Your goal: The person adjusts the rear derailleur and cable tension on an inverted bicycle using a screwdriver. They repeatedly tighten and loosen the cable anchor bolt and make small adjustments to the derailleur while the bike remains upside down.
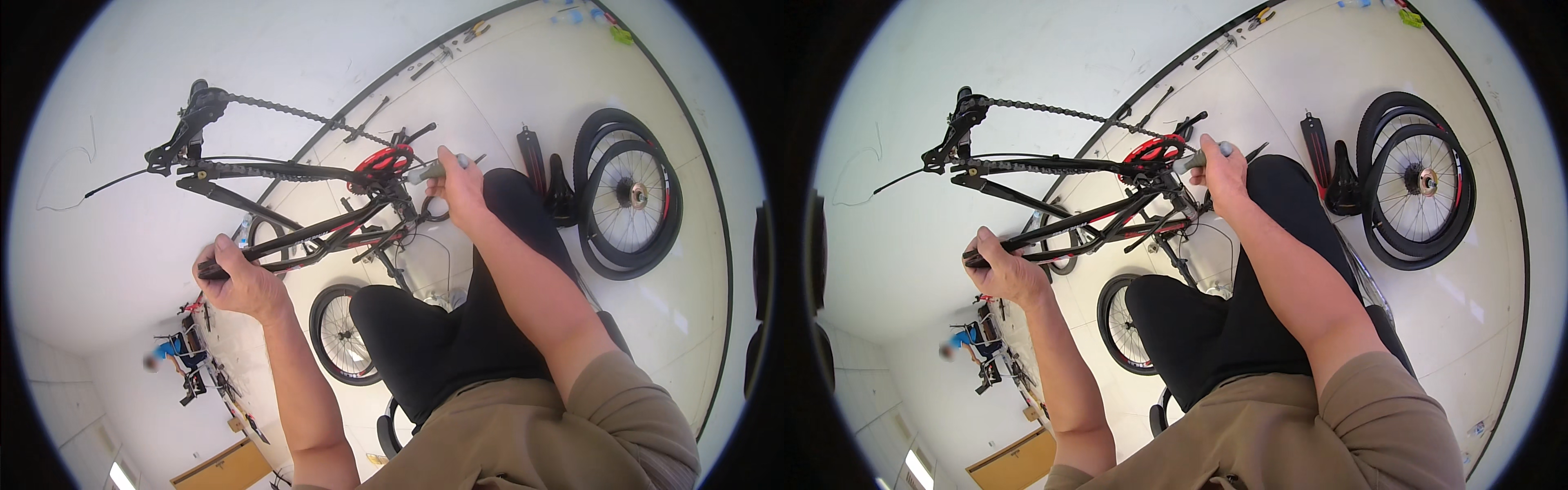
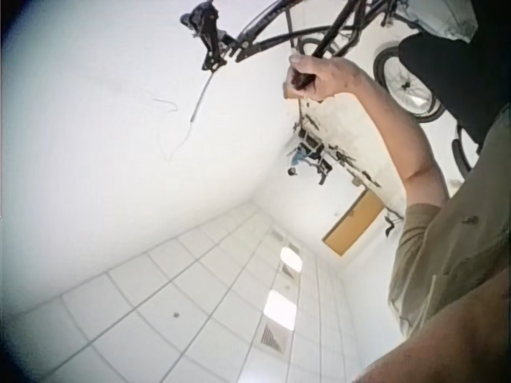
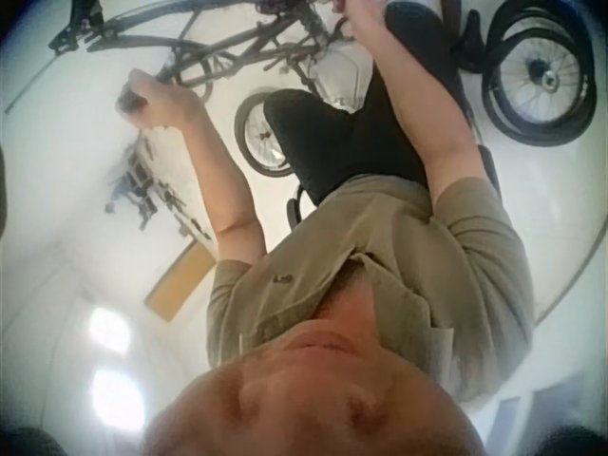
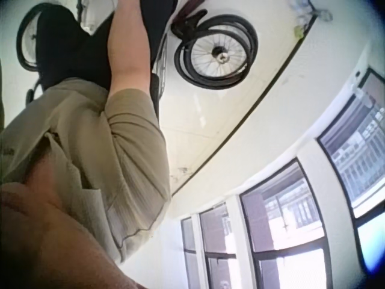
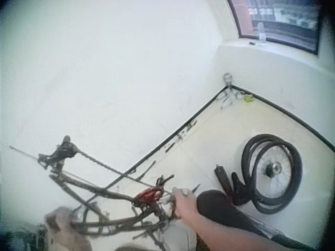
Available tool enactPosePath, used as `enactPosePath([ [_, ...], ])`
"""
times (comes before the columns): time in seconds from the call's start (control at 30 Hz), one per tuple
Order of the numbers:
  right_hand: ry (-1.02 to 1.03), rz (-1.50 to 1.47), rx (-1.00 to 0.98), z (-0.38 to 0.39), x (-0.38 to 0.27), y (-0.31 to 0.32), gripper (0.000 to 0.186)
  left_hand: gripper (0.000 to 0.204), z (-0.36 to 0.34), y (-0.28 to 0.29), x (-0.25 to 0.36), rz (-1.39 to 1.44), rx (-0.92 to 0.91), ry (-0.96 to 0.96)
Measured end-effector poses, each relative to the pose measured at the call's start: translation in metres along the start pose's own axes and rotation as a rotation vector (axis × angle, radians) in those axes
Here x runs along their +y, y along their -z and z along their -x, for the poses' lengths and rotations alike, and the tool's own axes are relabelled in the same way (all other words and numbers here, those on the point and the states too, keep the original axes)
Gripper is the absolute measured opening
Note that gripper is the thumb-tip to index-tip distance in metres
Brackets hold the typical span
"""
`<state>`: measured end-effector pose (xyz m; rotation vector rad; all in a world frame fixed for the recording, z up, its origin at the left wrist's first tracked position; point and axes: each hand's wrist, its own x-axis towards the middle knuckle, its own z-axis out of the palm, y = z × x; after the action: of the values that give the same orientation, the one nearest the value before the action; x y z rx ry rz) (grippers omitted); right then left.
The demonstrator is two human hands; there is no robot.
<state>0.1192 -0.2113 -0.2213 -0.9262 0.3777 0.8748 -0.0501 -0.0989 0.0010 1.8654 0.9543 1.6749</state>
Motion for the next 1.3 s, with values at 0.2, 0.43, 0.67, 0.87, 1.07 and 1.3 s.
enactPosePath([
  [0.2,-0.01,-0.007,-0.128,0.004,-0.004,-0.004,0.03,0.023,0.0,0.001,0.0,0.06,-0.007,0.005],
  [0.43,-0.01,-0.028,-0.173,0.005,-0.007,-0.004,0.028,0.019,0.002,0.002,-0.002,0.048,-0.03,-0.037],
  [0.67,0.009,-0.024,-0.163,0.006,-0.007,-0.002,0.027,0.022,0.002,0.003,-0.004,0.072,-0.047,-0.062],
  [0.87,0.097,0.055,-0.154,0.014,-0.009,-0.009,0.029,0.024,0.001,0.004,-0.002,0.097,-0.053,-0.073],
  [1.07,0.187,0.174,-0.072,0.013,-0.007,-0.004,0.028,0.023,0.007,-0.001,0.003,0.157,-0.056,-0.043],
  [1.3,0.009,0.036,-0.099,0.01,-0.01,-0.001,0.029,0.025,0.008,-0.003,0.003,0.171,-0.048,-0.016],
])
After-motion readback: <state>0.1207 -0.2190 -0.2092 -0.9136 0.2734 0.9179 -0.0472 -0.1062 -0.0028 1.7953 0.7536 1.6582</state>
